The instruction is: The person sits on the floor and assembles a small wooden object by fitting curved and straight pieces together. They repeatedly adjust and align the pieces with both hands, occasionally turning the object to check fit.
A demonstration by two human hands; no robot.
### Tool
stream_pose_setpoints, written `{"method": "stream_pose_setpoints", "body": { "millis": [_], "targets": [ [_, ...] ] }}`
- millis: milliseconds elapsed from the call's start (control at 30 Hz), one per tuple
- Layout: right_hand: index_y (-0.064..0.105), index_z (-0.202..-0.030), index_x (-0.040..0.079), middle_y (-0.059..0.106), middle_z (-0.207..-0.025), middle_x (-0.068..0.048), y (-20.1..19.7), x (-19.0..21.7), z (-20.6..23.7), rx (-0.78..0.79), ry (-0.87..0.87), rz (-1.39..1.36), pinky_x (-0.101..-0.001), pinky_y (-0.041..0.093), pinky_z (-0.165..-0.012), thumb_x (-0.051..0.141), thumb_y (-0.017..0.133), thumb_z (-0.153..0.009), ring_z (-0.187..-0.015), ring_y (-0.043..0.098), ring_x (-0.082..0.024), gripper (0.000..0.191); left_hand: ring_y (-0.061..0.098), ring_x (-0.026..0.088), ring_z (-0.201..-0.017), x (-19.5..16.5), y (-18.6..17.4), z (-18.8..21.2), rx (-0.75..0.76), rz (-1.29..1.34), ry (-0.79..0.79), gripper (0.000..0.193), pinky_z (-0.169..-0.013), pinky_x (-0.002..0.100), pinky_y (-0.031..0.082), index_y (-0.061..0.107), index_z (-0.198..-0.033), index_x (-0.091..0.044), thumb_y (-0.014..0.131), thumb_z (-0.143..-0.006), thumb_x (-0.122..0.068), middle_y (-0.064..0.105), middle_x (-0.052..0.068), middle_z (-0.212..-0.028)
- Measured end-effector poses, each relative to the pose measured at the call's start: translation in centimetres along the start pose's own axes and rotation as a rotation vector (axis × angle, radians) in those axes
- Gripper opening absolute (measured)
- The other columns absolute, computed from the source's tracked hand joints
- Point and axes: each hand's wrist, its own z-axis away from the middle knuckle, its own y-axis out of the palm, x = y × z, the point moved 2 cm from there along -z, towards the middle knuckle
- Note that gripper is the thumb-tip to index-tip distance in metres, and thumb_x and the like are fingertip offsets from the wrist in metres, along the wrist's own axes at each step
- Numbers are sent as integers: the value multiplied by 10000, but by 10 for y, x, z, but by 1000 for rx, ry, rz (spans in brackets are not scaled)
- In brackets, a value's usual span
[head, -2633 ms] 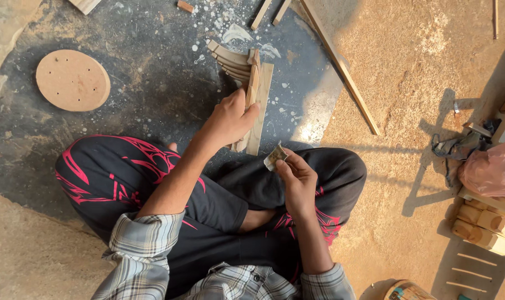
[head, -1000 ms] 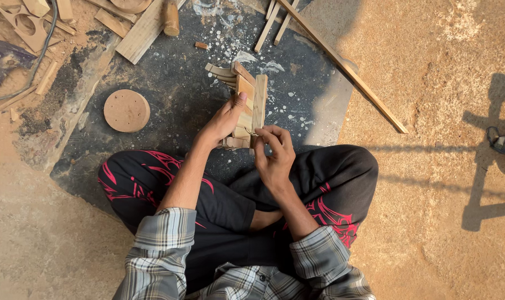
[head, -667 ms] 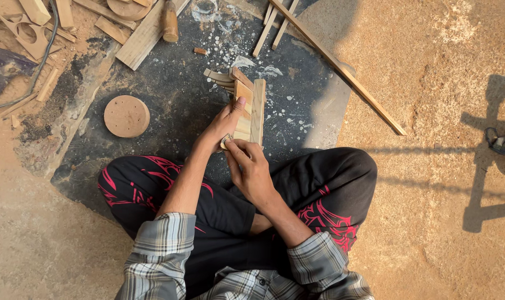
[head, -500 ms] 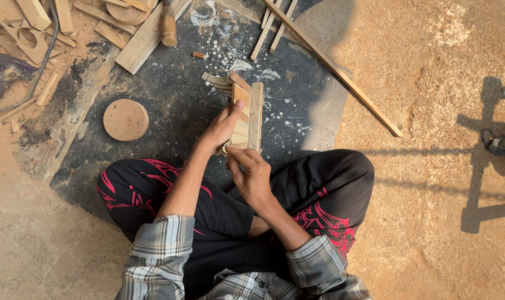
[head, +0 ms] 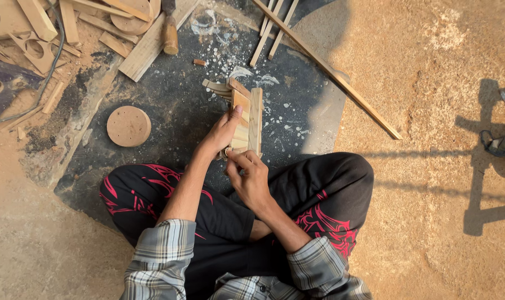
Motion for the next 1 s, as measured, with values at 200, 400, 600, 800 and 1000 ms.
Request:
{"method": "stream_pose_setpoints", "body": {
  "millis": [200, 400, 600, 800, 1000],
  "targets": [
    [761, -1123, 11, 692, -863, -104, -2, 0, 4, -30, 29, 14, -285, 569, -614, 6, 705, -914, -687, 709, -158, 217, 597, 195, -1242, 1, 4, 3, 12, 59, 20, 772, -1031, 330, 491, 468, -1494, -20, 354, -1018, -617, 626, 128, -1379],
    [784, -1090, 14, 696, -826, -97, -3, -5, 8, -19, 153, -35, -271, 573, -587, 24, 701, -923, -660, 724, -144, 187, 617, 206, -1226, 2, 6, 1, 20, 63, 26, 773, -1019, 337, 513, 473, -1489, -12, 342, -1024, -616, 640, 141, -1367],
    [779, -1080, -1, 697, -833, -99, -3, 2, 3, -7, 32, 10, -281, 559, -591, 14, 713, -922, -643, 708, -154, 172, 579, 213, -1282, -3, 3, 4, -28, -37, 31, 796, -1045, 345, 472, 446, -1509, -15, 340, -1021, -634, 598, 149, -1417],
    [744, -1123, 5, 668, -869, -91, -5, 6, 8, 41, 13, -32, -259, 596, -599, -2, 680, -943, -705, 735, -137, 191, 600, 242, -1283, -1, 4, 4, -12, -10, 76, 801, -1061, 357, 480, 463, -1496, 0, 343, -1026, -637, 624, 163, -1409],
    [755, -1117, 6, 678, -831, -88, -7, 1, 6, 31, 32, 19, -269, 566, -619, -8, 682, -945, -681, 720, -136, 187, 603, 245, -1285, 2, 6, 2, 10, -29, -14, 821, -1048, 363, 497, 448, -1513, -27, 307, -998, -650, 614, 170, -1413]
  ]
}}
